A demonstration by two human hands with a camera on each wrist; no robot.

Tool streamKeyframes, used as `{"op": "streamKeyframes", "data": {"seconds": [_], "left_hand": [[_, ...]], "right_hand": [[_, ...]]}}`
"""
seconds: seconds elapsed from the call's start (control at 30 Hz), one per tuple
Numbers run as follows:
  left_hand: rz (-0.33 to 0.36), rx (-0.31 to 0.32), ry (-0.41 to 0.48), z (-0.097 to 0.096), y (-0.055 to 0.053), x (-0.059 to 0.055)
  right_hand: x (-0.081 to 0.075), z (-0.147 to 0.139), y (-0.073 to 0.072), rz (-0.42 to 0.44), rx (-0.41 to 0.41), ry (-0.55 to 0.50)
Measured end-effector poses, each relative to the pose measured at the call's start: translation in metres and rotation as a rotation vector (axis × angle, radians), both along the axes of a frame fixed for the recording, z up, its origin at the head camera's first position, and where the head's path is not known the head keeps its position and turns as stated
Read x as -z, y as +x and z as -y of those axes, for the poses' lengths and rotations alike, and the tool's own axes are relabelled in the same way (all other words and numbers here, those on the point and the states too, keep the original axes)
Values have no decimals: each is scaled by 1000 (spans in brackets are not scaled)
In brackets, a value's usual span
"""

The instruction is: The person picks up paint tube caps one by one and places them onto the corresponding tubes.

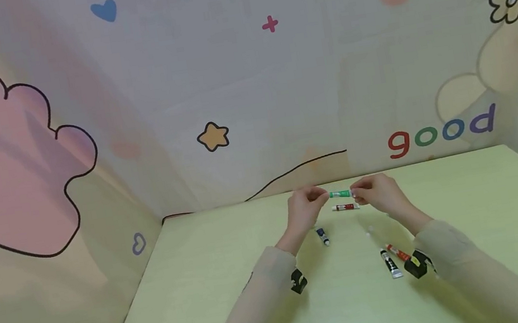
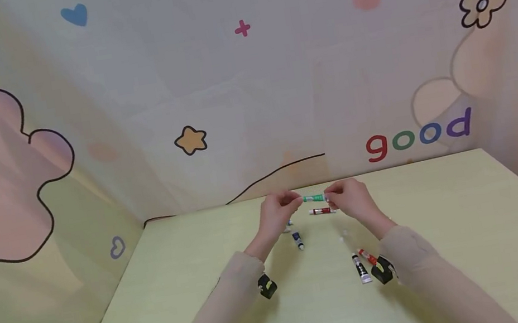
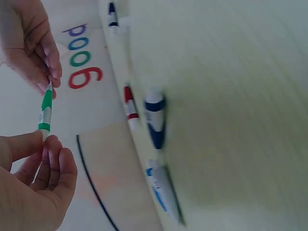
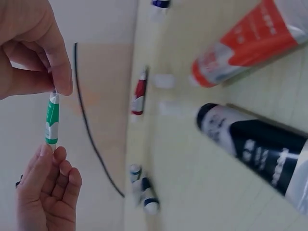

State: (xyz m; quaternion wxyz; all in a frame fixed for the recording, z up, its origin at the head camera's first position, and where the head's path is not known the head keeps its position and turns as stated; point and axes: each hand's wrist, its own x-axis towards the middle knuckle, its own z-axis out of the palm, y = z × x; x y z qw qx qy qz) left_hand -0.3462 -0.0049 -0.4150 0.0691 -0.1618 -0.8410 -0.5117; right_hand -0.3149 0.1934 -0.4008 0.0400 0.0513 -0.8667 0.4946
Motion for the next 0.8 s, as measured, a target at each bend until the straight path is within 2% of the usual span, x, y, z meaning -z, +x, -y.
{"op": "streamKeyframes", "data": {"seconds": [0.23, 0.47, 0.6, 0.8], "left_hand": [[63, -38, -89, -10, -12, 24], [79, -28, -225, -13, -16, 40], [74, -22, -289, -17, -18, 44], [94, -27, -377, -21, -20, 41]], "right_hand": [[25, -5, -16, 93, -4, 10], [36, -2, -18, 104, 23, 98], [42, -5, -20, 98, 10, 164], [43, -2, -22, 77, 1, 297]]}}
